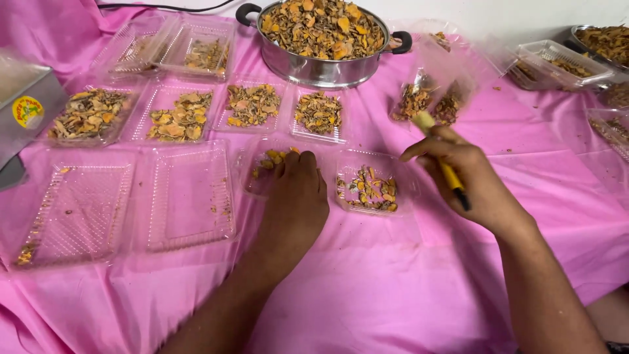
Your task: Cleaning and sorting dried tea leaves in small plastic containers using a brush
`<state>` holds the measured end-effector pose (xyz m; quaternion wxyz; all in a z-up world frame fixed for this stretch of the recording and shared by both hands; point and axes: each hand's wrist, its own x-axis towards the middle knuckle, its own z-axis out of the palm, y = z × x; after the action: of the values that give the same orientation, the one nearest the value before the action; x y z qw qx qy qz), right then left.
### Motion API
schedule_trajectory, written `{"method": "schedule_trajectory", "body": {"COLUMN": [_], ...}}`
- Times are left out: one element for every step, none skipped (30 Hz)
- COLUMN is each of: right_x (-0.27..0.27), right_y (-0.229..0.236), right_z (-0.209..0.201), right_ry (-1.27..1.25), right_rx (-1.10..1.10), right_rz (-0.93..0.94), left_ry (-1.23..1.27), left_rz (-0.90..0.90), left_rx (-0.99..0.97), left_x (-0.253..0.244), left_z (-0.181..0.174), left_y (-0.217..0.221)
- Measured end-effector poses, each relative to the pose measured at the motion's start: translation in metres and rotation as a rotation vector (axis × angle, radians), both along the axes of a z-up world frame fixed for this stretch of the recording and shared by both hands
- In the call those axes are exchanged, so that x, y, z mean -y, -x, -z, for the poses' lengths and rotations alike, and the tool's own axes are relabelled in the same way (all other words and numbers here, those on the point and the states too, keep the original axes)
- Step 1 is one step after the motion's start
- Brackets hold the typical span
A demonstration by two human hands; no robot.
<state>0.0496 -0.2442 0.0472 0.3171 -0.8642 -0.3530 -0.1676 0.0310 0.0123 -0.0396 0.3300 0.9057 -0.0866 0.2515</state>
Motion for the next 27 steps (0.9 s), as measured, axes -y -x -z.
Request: {"method": "schedule_trajectory", "body": {"right_x": [-0.001, -0.002, -0.007, -0.012, -0.016, -0.022, -0.027, -0.033, -0.032, -0.031, -0.031, -0.031, -0.032, -0.032, -0.031, -0.030, -0.027, -0.028, -0.029, -0.029, -0.032, -0.034, -0.036, -0.037, -0.040, -0.042, -0.044], "right_y": [-0.003, -0.006, -0.008, -0.009, -0.010, -0.010, -0.012, -0.013, -0.020, -0.028, -0.035, -0.032, -0.030, -0.027, -0.028, -0.029, -0.029, -0.022, -0.015, -0.008, 0.001, 0.011, 0.019, 0.024, 0.028, 0.032, 0.033], "right_z": [0.001, 0.003, 0.004, 0.005, 0.008, 0.007, 0.004, 0.001, 0.012, 0.022, 0.033, 0.032, 0.031, 0.031, 0.031, 0.031, 0.031, 0.025, 0.020, 0.014, 0.013, 0.012, 0.009, 0.009, 0.009, 0.008, 0.011], "right_ry": [0.136, 0.271, 0.270, 0.477, 0.677, 0.672, 0.753, 0.834, 0.832, 0.840, 0.849, 0.848, 0.848, 0.849, 0.848, 0.774, 0.699, 0.699, 0.537, 0.375, 0.375, 0.191, 0.005, 0.005, -0.123, -0.250, -0.262], "right_rx": [-0.058, -0.115, -0.117, -0.247, -0.379, -0.385, -0.378, -0.371, -0.370, -0.340, -0.311, -0.310, -0.288, -0.266, -0.264, -0.233, -0.203, -0.204, -0.213, -0.222, -0.221, -0.192, -0.158, -0.154, -0.205, -0.256, -0.255], "right_rz": [0.001, 0.002, 0.001, 0.101, 0.208, 0.208, 0.237, 0.266, 0.267, 0.287, 0.305, 0.305, 0.314, 0.322, 0.320, 0.295, 0.274, 0.274, 0.249, 0.224, 0.223, 0.152, 0.079, 0.076, -0.004, -0.085, -0.093], "left_ry": [-0.011, -0.022, -0.023, -0.084, -0.148, -0.153, -0.221, -0.290, -0.291, -0.356, -0.420, -0.421, -0.408, -0.395, -0.396, -0.463, -0.531, -0.532, -0.388, -0.245, -0.245, -0.061, 0.123, 0.122, 0.193, 0.263, 0.252], "left_rz": [0.001, 0.002, 0.001, 0.004, 0.011, 0.014, -0.002, -0.019, -0.018, -0.012, -0.008, -0.008, -0.020, -0.032, -0.035, -0.034, -0.030, -0.029, 0.012, 0.054, 0.053, 0.230, 0.403, 0.400, 0.491, 0.583, 0.575], "left_rx": [-0.048, -0.095, -0.097, -0.014, 0.069, 0.065, 0.075, 0.086, 0.088, 0.108, 0.126, 0.126, 0.130, 0.134, 0.134, 0.144, 0.154, 0.154, 0.143, 0.131, 0.131, -0.003, -0.134, -0.130, -0.187, -0.245, -0.246], "left_x": [0.001, 0.003, 0.002, 0.001, 0.000, -0.002, -0.003, -0.004, -0.006, -0.007, -0.009, -0.008, -0.008, -0.007, -0.008, -0.008, -0.006, -0.004, -0.001, 0.002, 0.003, 0.004, 0.004, 0.010, 0.013, 0.017, 0.017], "left_z": [0.000, 0.001, 0.007, 0.014, 0.021, 0.023, 0.023, 0.023, 0.026, 0.029, 0.032, 0.032, 0.031, 0.031, 0.034, 0.037, 0.041, 0.039, 0.038, 0.036, 0.021, 0.005, -0.011, -0.016, -0.022, -0.029, -0.029], "left_y": [0.001, 0.002, 0.000, -0.002, -0.003, -0.002, -0.002, -0.003, -0.006, -0.009, -0.012, -0.013, -0.013, -0.014, -0.017, -0.020, -0.024, -0.022, -0.021, -0.019, -0.010, 0.000, 0.009, 0.015, 0.020, 0.025, 0.024]}}
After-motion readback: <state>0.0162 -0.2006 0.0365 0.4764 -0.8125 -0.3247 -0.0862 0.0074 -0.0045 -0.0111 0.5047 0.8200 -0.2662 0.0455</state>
